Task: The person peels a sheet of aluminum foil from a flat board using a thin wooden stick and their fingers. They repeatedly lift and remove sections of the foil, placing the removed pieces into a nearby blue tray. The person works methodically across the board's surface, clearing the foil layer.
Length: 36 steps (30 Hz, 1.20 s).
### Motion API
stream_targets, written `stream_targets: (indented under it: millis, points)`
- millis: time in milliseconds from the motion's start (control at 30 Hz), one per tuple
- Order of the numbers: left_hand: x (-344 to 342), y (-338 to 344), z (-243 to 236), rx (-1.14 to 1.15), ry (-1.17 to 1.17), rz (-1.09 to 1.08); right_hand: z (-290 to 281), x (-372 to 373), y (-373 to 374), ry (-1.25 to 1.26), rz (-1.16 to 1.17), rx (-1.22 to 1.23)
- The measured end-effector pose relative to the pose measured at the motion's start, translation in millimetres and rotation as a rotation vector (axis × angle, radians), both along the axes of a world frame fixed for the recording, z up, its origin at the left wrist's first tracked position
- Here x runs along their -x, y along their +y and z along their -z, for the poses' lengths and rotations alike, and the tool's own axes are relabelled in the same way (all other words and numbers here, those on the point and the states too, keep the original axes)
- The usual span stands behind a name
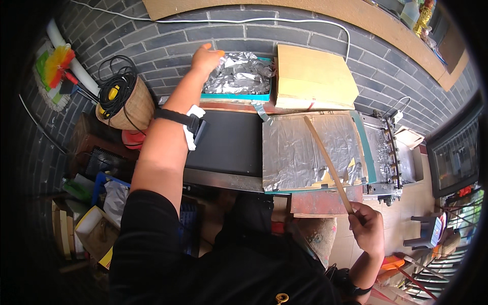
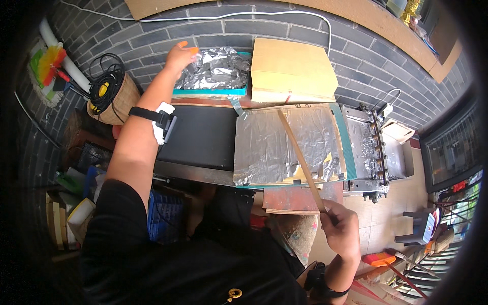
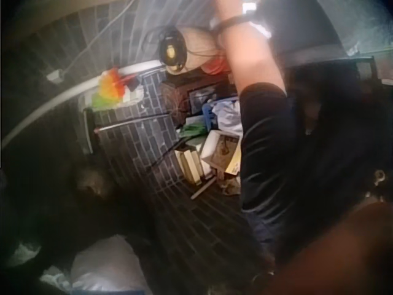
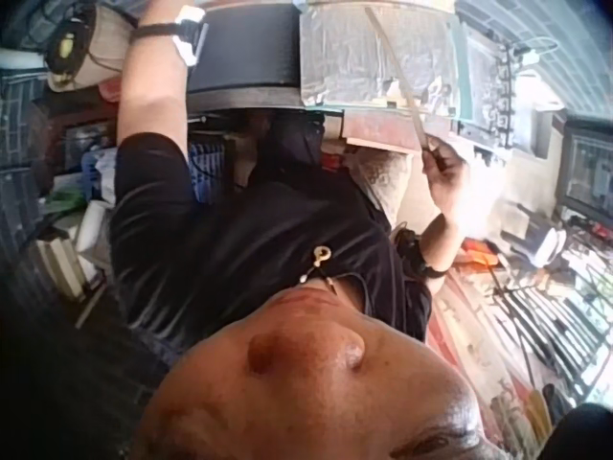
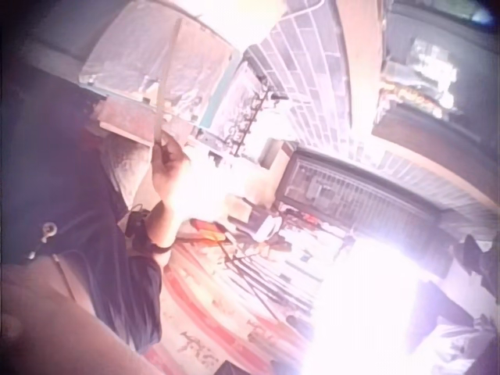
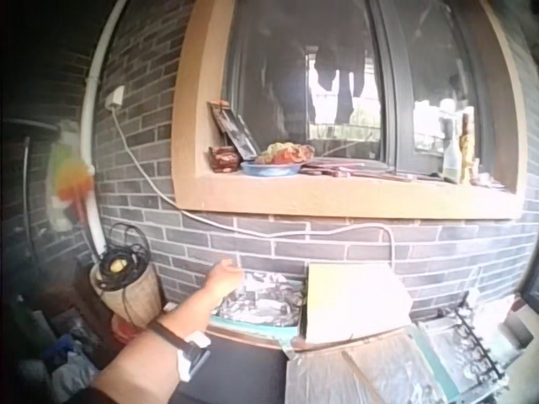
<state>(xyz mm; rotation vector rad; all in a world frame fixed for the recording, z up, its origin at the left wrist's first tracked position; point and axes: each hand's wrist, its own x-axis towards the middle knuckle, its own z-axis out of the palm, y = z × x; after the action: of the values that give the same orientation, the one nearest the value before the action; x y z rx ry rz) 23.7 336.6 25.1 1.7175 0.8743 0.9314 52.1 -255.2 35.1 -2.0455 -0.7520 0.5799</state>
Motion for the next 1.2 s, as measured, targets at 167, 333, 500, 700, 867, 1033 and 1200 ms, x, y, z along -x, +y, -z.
stream_targets:
  millis: [167, 333, 500, 700, 867, 1033, 1200]
  points:
    - [-7, -61, 23, -0.110, 0.176, 0.241, 3, 8, 7, 0.048, -0.023, -0.001]
    - [0, -122, 66, -0.119, 0.403, 0.408, 25, 12, 10, 0.078, -0.052, -0.065]
    - [-9, -139, 106, -0.101, 0.562, 0.297, 29, 13, 10, 0.060, -0.051, -0.035]
    - [-20, -138, 140, 0.036, 0.424, 0.232, 34, 14, 8, 0.091, -0.027, -0.049]
    - [-8, -129, 125, 0.134, 0.321, 0.216, 36, 13, 8, 0.093, -0.031, -0.069]
    - [25, -113, 63, 0.166, 0.075, 0.115, 22, 18, 11, 0.098, -0.021, -0.052]
    - [26, -72, 6, -0.009, 0.055, -0.016, 24, 17, 7, 0.098, -0.021, 0.001]
